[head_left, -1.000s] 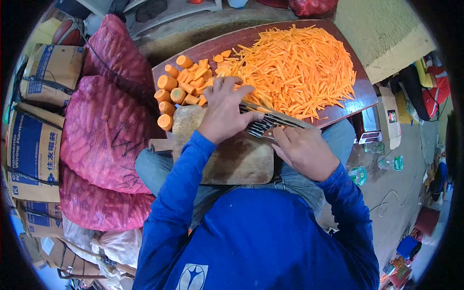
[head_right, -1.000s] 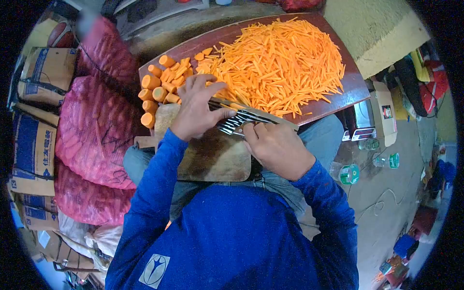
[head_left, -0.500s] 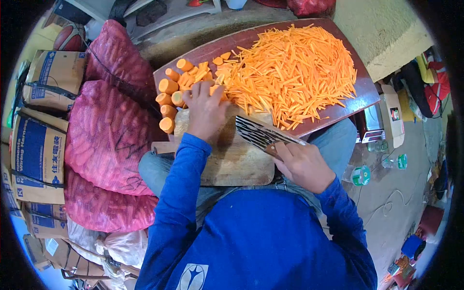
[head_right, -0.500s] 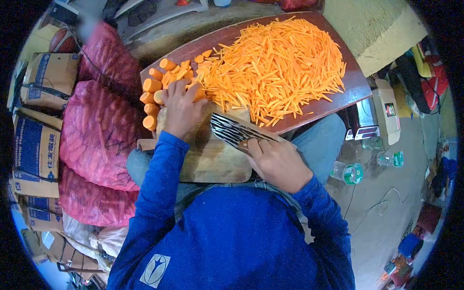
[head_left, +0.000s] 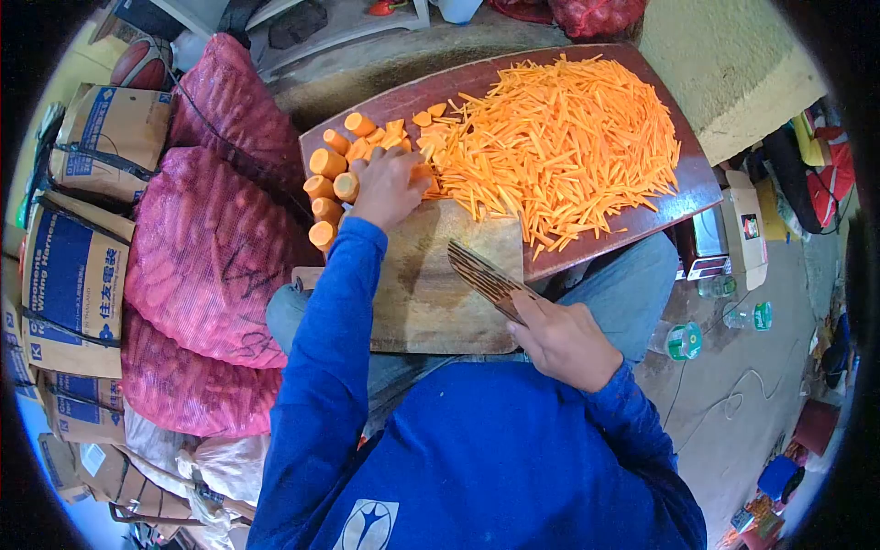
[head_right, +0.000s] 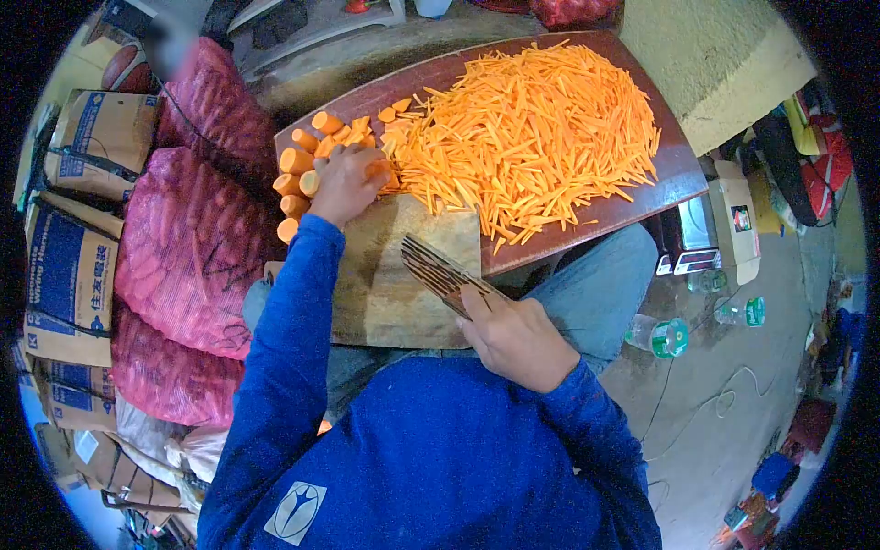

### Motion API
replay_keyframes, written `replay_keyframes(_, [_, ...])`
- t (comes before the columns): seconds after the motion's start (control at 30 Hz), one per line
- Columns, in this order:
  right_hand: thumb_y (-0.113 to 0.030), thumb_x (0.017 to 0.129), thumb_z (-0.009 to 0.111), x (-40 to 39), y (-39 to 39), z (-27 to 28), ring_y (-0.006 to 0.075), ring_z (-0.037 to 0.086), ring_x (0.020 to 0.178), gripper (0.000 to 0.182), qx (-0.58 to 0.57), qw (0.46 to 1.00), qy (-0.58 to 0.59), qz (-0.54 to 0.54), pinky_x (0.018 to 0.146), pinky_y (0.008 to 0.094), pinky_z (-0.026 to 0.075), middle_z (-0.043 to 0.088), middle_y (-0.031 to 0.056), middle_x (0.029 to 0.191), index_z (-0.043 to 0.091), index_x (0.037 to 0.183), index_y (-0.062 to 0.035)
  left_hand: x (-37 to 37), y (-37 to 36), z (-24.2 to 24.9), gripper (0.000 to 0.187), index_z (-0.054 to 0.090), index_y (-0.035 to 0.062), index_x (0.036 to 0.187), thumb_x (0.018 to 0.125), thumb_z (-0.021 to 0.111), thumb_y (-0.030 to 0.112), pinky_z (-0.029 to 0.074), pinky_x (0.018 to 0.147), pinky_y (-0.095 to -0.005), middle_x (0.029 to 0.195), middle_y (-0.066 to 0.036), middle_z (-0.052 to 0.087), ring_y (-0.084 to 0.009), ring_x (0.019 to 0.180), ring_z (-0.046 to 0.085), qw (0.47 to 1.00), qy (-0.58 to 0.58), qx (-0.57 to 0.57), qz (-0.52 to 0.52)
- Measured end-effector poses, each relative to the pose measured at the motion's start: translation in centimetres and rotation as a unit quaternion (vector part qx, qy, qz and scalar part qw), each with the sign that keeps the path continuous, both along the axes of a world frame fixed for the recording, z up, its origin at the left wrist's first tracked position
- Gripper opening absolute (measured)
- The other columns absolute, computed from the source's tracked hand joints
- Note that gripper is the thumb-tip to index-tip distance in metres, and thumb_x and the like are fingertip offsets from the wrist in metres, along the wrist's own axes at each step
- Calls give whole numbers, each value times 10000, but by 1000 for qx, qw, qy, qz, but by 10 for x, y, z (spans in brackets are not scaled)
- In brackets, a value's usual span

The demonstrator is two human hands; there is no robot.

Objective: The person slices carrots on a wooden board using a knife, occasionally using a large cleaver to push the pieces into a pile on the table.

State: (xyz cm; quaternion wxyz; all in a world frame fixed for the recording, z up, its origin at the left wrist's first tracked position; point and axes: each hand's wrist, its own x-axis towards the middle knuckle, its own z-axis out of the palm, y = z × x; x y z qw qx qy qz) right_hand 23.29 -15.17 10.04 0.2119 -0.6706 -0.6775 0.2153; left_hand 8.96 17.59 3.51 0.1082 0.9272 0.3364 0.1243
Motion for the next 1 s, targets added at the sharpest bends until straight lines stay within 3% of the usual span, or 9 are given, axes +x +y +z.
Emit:
replay_keyframes(0.2, [-226,1022,678,-2,-4,-5,428,733,869,335,3,1000,2,-12,674,510,597,724,247,1083,570,1226,16,14,25,-5,333,830,175,1170,881,838,339,373,1004,-578,1217,-80,738,-333,1256,605,991,91,-86,-45])
replay_keyframes(0.3, [-198,1008,691,-4,-4,-7,457,707,845,320,6,999,19,-25,670,537,570,721,233,1042,555,1236,-20,4,29,-14,305,831,135,1129,868,842,291,435,987,-557,1166,-117,754,-377,1215,611,992,-11,-58,-111])
replay_keyframes(0.53, [-190,1001,694,-5,1,-13,474,700,869,312,43,999,25,-14,691,548,575,712,249,1049,551,1216,-15,6,33,0,275,833,127,1071,851,838,292,481,959,-527,1072,-131,746,-377,1168,636,990,72,-13,-124])
replay_keyframes(0.6, [-189,997,696,-5,0,-12,484,698,882,313,18,999,33,-12,701,554,576,709,255,1073,547,1208,-11,12,42,0,269,825,167,1045,870,841,371,357,1011,-635,1153,-75,748,-311,1232,627,977,133,-112,-123])
replay_keyframes(0.63, [-189,997,696,-5,0,-12,484,698,882,313,19,999,32,-14,701,554,576,709,255,1073,547,1208,-11,13,43,0,269,825,167,1045,870,841,371,357,1011,-635,1153,-75,748,-311,1232,627,977,133,-111,-125])
replay_keyframes(0.7, [-191,996,696,-6,0,-12,485,697,905,314,2,1000,29,-8,706,556,576,705,260,1096,547,1202,-7,14,44,0,225,744,61,884,846,837,262,535,778,-482,875,-136,741,-330,853,704,980,109,-68,-150])
replay_keyframes(0.83, [-191,994,697,-7,0,-14,488,694,925,310,3,1000,29,-9,712,557,575,699,265,1112,547,1192,-5,14,48,6,233,709,30,844,824,862,205,542,723,-433,806,-123,726,-290,788,706,968,93,-184,-141])
replay_keyframes(0.9, [-190,994,699,-7,0,-14,489,693,937,306,15,999,39,-5,724,558,577,696,265,1123,545,1181,-4,10,46,6,188,730,19,859,810,871,134,544,700,-399,817,-108,735,-256,779,709,966,12,-237,-101])
replay_keyframes(1.0, [-193,995,699,-6,2,-11,489,694,950,310,9,999,44,-7,732,555,580,698,264,1141,552,1189,0,4,41,8,138,761,20,891,835,855,104,551,742,-397,816,-100,748,-262,811,721,974,-66,-202,-76])
